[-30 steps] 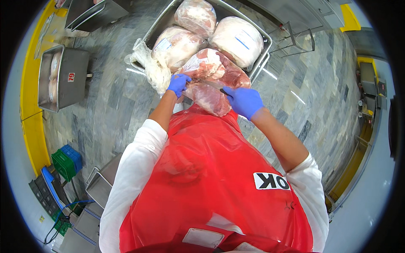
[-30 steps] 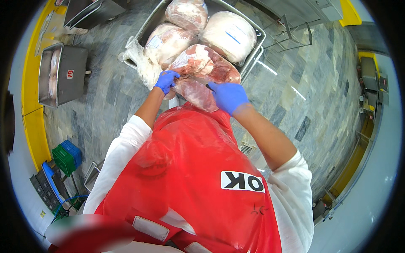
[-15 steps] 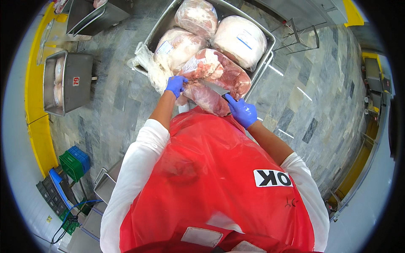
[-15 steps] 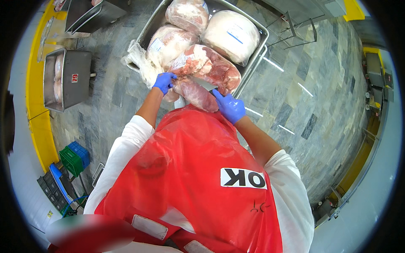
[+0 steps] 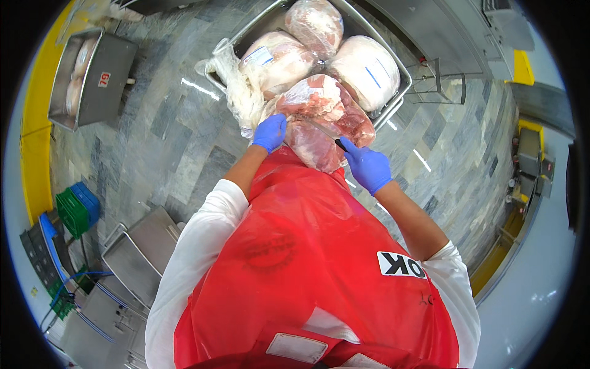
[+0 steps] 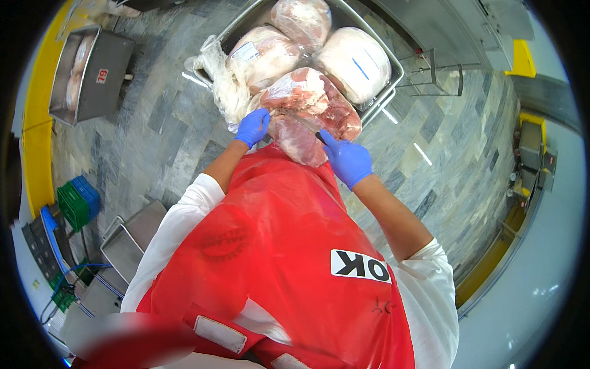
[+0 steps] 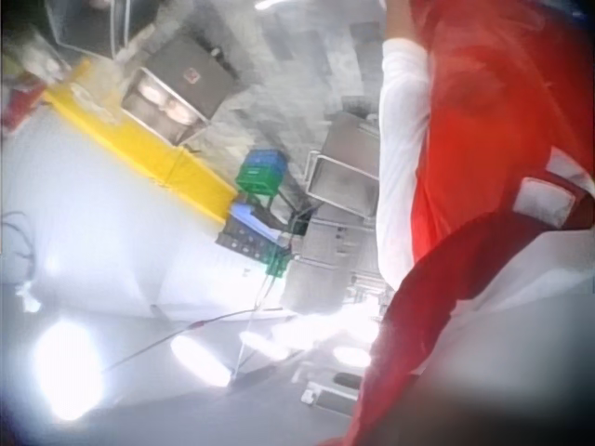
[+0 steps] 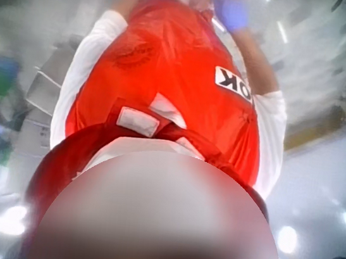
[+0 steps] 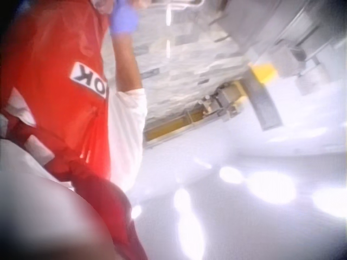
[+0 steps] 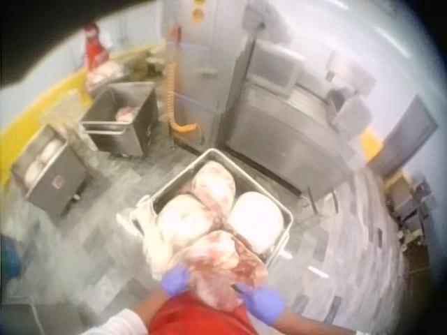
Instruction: The person is cutting raw meat on a metal tray using a knife. They are wearing blue gloves and a red apron. The person is carefully slicing the meat into smaller pieces.
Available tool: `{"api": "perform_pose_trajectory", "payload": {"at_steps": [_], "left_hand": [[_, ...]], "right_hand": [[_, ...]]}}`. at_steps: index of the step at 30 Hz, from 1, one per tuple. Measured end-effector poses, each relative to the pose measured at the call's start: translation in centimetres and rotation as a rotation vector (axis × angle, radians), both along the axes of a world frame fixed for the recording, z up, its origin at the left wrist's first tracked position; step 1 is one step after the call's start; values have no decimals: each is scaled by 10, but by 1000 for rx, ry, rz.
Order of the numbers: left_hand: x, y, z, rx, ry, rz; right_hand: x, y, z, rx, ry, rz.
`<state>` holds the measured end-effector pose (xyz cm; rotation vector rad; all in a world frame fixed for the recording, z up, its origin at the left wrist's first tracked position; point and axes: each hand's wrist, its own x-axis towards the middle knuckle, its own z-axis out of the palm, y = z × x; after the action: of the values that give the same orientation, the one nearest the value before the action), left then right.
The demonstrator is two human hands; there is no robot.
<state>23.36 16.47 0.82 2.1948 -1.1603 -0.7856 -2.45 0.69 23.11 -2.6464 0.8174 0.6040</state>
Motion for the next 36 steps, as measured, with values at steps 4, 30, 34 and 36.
{"api": "perform_pose_trajectory", "payload": {"at_steps": [4, 30, 34, 36], "left_hand": [[-17, 7, 0, -21, 39, 60], [-18, 37, -26, -311, 204, 292], [-11, 26, -35, -349, 401, 371], [-14, 20, -41, -332, 435, 426]], "right_hand": [[16, 12, -1, -12, 27, 67], [91, -144, -38, 403, 140, -199], [-52, -102, -58, 398, -41, -484], [-99, -72, -48, 298, 98, -520]]}}
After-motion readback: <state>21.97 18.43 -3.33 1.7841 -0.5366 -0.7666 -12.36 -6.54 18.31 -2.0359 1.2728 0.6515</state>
